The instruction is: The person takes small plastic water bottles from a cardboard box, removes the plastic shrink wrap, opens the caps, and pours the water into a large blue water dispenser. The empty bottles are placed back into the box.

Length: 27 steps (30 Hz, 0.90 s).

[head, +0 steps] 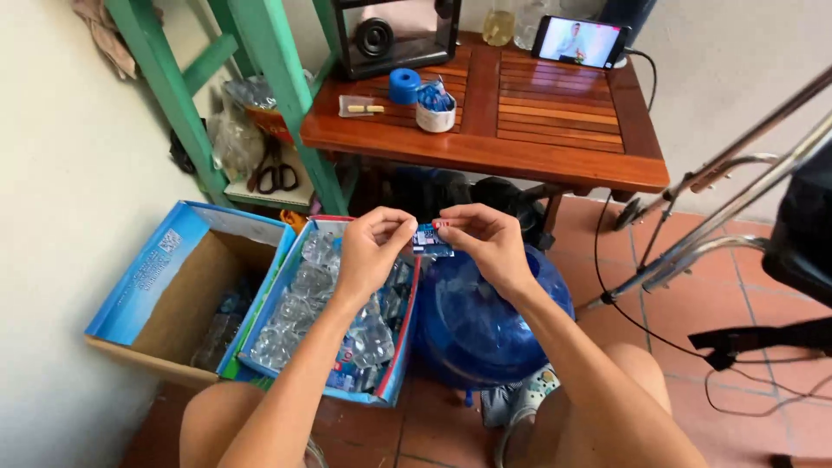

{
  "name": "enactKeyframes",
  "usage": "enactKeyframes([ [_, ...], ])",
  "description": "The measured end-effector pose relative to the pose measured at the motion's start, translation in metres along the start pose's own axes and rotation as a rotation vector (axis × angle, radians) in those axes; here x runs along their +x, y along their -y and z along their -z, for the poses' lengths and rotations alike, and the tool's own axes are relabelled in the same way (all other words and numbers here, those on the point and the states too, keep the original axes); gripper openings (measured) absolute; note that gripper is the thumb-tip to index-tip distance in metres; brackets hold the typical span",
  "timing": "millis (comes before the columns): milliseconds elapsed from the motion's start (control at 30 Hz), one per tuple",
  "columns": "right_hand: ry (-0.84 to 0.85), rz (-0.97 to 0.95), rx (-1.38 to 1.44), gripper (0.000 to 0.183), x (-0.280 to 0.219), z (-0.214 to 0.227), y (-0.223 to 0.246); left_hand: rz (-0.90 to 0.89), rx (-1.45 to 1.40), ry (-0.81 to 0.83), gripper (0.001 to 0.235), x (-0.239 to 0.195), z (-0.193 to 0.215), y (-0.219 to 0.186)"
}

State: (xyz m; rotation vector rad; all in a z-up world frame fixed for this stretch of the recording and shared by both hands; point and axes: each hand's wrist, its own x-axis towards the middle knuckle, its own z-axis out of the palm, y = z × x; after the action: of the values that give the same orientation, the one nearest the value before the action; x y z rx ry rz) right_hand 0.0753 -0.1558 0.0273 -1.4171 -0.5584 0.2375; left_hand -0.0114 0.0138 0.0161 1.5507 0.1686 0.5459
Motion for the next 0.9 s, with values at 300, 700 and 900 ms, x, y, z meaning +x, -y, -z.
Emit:
enactKeyframes([
  [300, 0.003, -0.289, 0.208, 0.017, 0.016, -0.023, -0.001, -0.127, 0.159, -0.003, 0.019, 0.008, 0.027, -0.015],
  [700, 0.027, -0.207, 0.226, 0.019, 0.024, -0.027, -0.021, -0.056, 0.148, -0.01, 0.02, 0.001, 0.025, -0.005],
  [900, 0.024, -0.148, 0.221, 0.022, 0.02, -0.034, -0.014, 0.042, -0.012, -0.023, 0.02, 0.0, 0.023, -0.009],
])
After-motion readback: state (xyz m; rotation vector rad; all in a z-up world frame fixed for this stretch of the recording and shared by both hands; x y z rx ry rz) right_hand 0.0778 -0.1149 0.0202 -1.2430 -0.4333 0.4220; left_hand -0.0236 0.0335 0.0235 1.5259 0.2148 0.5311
